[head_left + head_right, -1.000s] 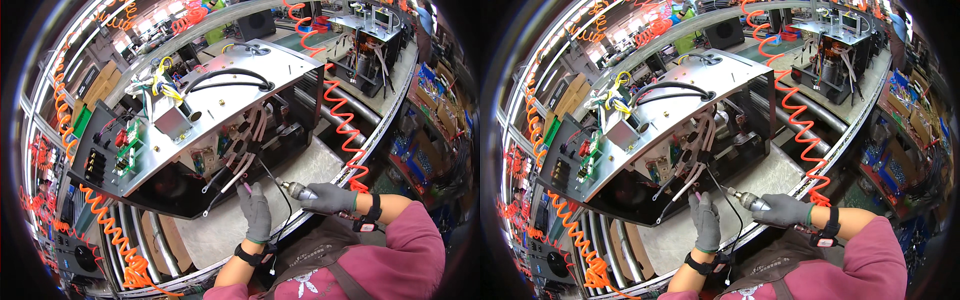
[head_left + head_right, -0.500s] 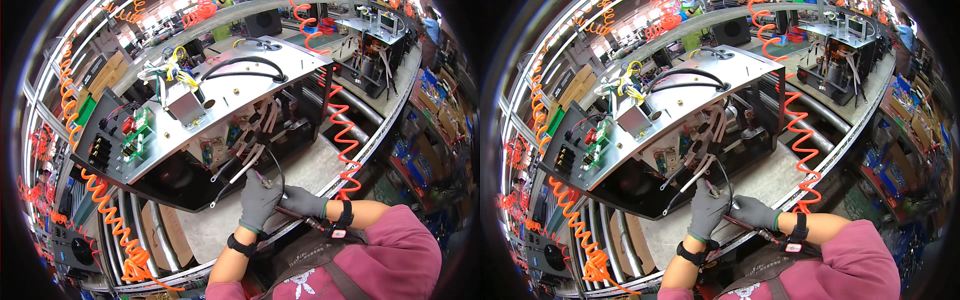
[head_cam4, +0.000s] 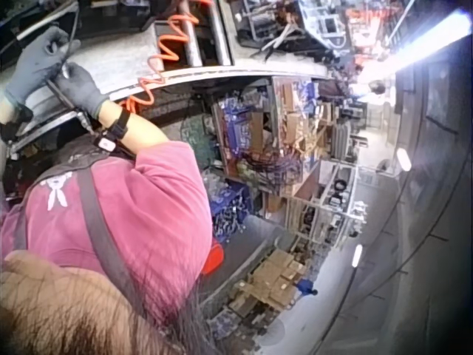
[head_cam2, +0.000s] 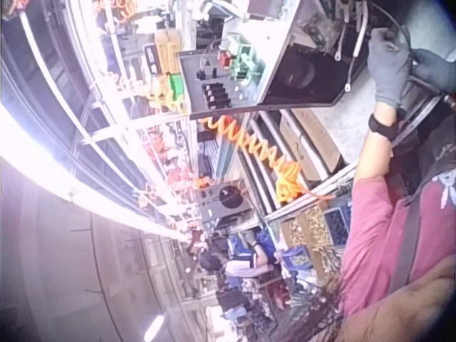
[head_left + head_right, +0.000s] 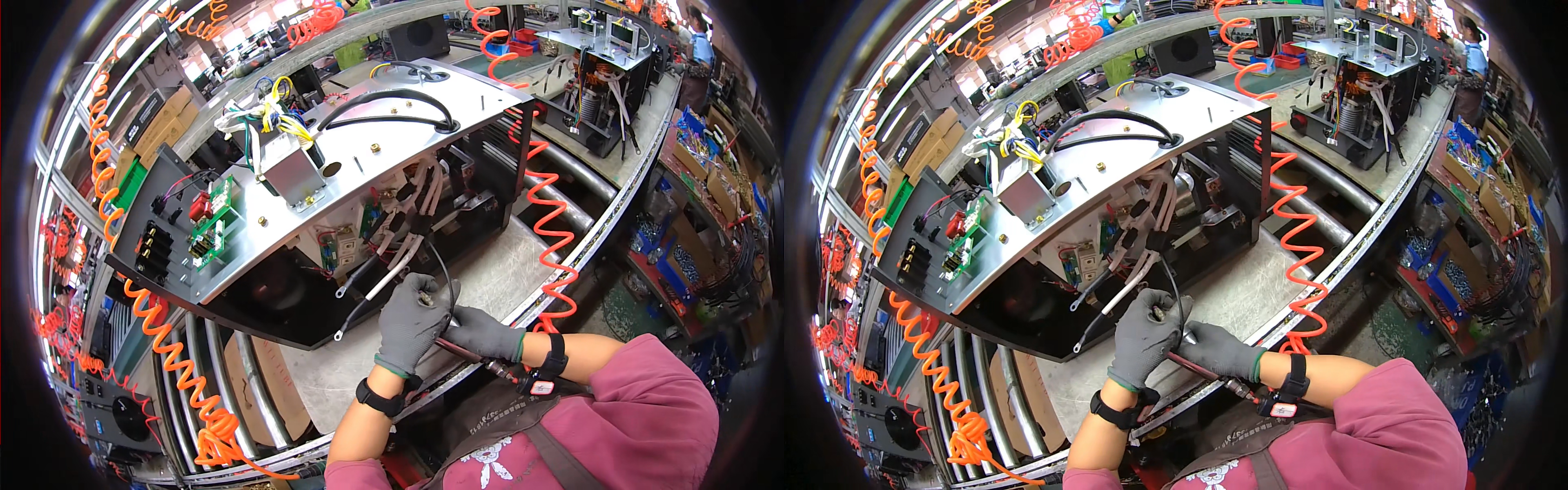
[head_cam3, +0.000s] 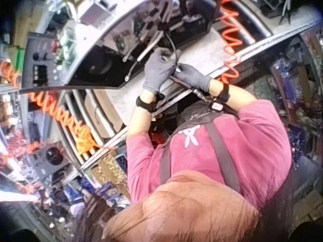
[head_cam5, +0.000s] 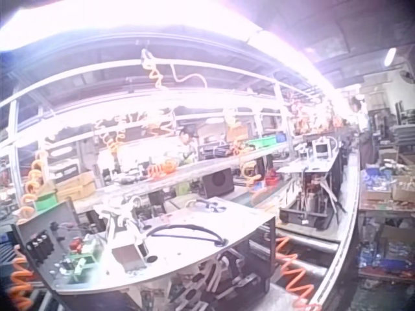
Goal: Assembling the internal wiring and components of an electrical power unit chassis using a pneumatic screwdriver and hand tools on an assembly line.
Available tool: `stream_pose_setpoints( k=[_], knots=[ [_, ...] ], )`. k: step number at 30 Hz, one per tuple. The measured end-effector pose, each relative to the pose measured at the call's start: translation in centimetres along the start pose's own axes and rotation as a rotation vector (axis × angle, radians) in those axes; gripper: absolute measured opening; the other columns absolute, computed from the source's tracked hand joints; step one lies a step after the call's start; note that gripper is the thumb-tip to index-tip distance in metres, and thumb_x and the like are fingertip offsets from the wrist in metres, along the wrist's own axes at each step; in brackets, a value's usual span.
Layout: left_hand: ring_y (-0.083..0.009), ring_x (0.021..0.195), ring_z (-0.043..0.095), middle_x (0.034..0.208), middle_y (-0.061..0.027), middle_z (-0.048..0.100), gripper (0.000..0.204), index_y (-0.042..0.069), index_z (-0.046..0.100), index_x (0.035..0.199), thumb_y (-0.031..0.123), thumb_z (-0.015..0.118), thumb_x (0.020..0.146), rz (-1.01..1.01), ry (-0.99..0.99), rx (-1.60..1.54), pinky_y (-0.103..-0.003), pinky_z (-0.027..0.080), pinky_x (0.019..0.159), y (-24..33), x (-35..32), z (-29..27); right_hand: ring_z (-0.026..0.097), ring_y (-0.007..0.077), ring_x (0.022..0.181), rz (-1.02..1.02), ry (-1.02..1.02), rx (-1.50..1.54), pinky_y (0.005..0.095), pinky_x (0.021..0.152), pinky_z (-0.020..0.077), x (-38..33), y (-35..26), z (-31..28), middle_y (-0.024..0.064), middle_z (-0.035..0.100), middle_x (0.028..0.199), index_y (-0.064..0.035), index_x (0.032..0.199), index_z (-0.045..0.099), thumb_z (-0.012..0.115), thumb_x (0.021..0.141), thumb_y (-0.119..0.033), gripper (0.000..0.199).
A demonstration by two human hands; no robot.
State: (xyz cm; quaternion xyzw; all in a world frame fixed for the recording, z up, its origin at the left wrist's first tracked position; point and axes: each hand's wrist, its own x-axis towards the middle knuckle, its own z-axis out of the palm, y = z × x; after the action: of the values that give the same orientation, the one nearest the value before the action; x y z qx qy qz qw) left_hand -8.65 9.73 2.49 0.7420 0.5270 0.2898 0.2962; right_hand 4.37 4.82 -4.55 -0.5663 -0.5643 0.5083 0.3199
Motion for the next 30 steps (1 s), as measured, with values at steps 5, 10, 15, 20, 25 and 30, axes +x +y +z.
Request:
stream_pose_setpoints(
  k=[5, 10, 15, 20, 25, 30],
  knots=[
    [-0.0142, 0.068, 0.056, 0.076, -0.0050, 0.060, 0.043, 0.004, 0.060, 0.090, 0.041, 0.075, 0.073, 0.047, -0.089, -0.005, -0.028, 0.047, 0.065, -0.6, 0.1, -0.9, 0.063, 0.0240, 0.088, -0.025, -0.005, 0.004, 0.0345, 0.080, 0.0483, 0.4, 0.7, 0.9, 0.0181, 0.065, 0.092, 0.0050, 0.105, 0.057, 0.059, 0.083, -0.040, 0.051],
    [-0.0261, 0.076, 0.063, 0.083, -0.0110, 0.064, 0.051, 0.006, 0.062, 0.099, 0.044, 0.073, 0.067, 0.212, -0.199, -0.070, -0.034, 0.049, 0.068, -1.7, 0.7, -2.8, 0.061, 0.0155, 0.069, 0.055, -0.130, 0.580, 0.0280, 0.064, 0.0493, 0.4, 0.7, 2.2, 0.0099, 0.065, 0.082, 0.0000, 0.098, 0.059, 0.053, 0.090, -0.028, 0.030],
    [-0.0274, 0.077, 0.064, 0.082, -0.0109, 0.065, 0.047, 0.010, 0.069, 0.089, 0.049, 0.070, 0.065, 0.195, -0.301, 0.265, -0.036, 0.050, 0.068, 0.9, 1.8, -4.8, 0.058, 0.0121, 0.053, 0.293, -0.209, 1.017, 0.0246, 0.048, 0.0483, 0.1, 0.0, 3.6, 0.0029, 0.059, 0.069, -0.0052, 0.094, 0.057, 0.046, 0.092, -0.027, 0.025],
    [-0.0270, 0.072, 0.064, 0.078, -0.0097, 0.065, 0.039, 0.009, 0.070, 0.087, 0.037, 0.073, 0.060, 0.292, -0.297, 0.389, -0.034, 0.050, 0.066, 2.0, 1.9, -5.0, 0.061, 0.0143, 0.059, 0.308, -0.226, 1.157, 0.0249, 0.053, 0.0514, -0.3, 0.2, 4.7, 0.0047, 0.060, 0.075, -0.0075, 0.103, 0.056, 0.045, 0.094, -0.033, 0.030],
    [-0.0282, 0.071, 0.063, 0.077, -0.0102, 0.064, 0.040, 0.009, 0.070, 0.086, 0.039, 0.073, 0.060, 0.283, -0.358, 0.360, -0.035, 0.050, 0.065, 1.7, 2.4, -5.8, 0.062, 0.0150, 0.060, 0.308, -0.195, 1.118, 0.0256, 0.052, 0.0513, -0.1, 0.2, 5.4, 0.0051, 0.062, 0.077, -0.0075, 0.105, 0.056, 0.044, 0.094, -0.034, 0.031],
    [-0.0296, 0.070, 0.063, 0.074, -0.0117, 0.064, 0.043, 0.008, 0.068, 0.081, 0.045, 0.074, 0.061, 0.326, -0.360, 0.367, -0.036, 0.050, 0.064, 1.5, 3.3, -5.6, 0.063, 0.0144, 0.063, 0.315, -0.200, 1.052, 0.0253, 0.054, 0.0515, -0.8, -1.2, 4.3, 0.0077, 0.065, 0.086, -0.0065, 0.110, 0.056, 0.040, 0.094, -0.037, 0.037]
  ],
)
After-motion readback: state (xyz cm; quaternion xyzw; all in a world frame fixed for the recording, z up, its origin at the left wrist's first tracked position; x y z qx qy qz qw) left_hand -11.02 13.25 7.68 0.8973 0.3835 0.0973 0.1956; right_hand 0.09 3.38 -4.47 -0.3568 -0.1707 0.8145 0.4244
